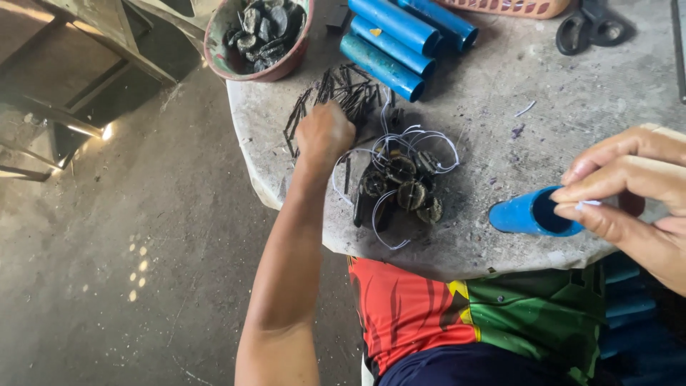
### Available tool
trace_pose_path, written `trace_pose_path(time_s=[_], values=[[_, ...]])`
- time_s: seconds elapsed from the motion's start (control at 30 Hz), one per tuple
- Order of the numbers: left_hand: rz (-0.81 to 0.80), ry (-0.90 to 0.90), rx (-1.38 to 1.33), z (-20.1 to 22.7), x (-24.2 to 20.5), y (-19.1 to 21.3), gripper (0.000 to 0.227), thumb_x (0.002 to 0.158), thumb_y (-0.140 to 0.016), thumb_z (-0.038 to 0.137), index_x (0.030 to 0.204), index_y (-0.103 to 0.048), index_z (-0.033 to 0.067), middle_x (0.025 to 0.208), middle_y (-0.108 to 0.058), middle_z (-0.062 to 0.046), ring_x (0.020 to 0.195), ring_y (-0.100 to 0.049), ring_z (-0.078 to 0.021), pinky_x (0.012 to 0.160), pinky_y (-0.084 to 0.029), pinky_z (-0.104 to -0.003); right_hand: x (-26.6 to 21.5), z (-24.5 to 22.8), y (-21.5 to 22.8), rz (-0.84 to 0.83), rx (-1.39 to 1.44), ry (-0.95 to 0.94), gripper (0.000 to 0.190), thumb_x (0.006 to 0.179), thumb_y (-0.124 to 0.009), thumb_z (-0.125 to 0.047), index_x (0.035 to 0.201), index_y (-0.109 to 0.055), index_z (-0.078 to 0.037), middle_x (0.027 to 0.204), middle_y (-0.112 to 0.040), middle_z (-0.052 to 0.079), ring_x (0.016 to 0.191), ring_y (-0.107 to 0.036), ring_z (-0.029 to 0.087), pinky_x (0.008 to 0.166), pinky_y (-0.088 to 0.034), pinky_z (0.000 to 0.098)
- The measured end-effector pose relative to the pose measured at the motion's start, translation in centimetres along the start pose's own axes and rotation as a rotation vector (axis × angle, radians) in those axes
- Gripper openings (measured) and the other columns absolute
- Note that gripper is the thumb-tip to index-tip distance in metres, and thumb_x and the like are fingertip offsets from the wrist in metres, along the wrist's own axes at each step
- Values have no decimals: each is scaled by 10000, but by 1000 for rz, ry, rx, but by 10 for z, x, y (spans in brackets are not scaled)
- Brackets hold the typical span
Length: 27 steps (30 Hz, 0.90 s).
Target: Assembling candle wicks by threading them through metal bases and inserting them into blue plastic tubes
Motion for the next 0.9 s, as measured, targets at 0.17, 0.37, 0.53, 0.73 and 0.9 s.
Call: trace_pose_path(time_s=[0.17,0.37,0.53,0.73,0.9], values=[[82,-56,-195,-21,7,0,205,724,-455,168,871,-589,120,850,-629,-74,789,-580,-223,655,-452,-370,-3,8,0,0,-21,31,140,709,-594,-234,820,-653,-170,873,-563,5,744,-531,111,481,-383,239],[263,-116,-200,-29,6,2,145,791,-442,155,910,-513,112,869,-592,-96,770,-572,-232,649,-452,-384,-4,6,-2,-22,-15,3,130,724,-581,-227,822,-651,-177,865,-550,-13,669,-499,98,453,-386,232],[23,-107,-130,-5,-4,-7,177,868,-469,248,951,-541,110,878,-600,-49,735,-583,-156,644,-482,-303,-2,4,-3,-15,-27,17,134,726,-574,-246,813,-654,-182,853,-558,-13,670,-507,92,432,-382,223],[-22,-69,38,1,4,-17,143,847,-469,176,886,-562,74,828,-604,-83,741,-588,-211,643,-466,-334,-2,-3,1,4,8,9,123,696,-611,-213,793,-655,-152,853,-563,17,736,-536,110,435,-400,231],[159,-146,-60,6,18,-17,173,845,-526,250,905,-485,94,827,-535,-62,621,-498,-145,544,-429,-287,-2,-8,5,27,22,3,106,711,-602,-189,788,-651,-137,849,-569,27,759,-559,119,454,-402,227]])
Point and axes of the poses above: each hand's wrist, its own x-axis towards the middle knuckle, its own y-axis out of the back of the hand, z = x × y, the point moved 5 cm from there along x, towards the middle knuckle
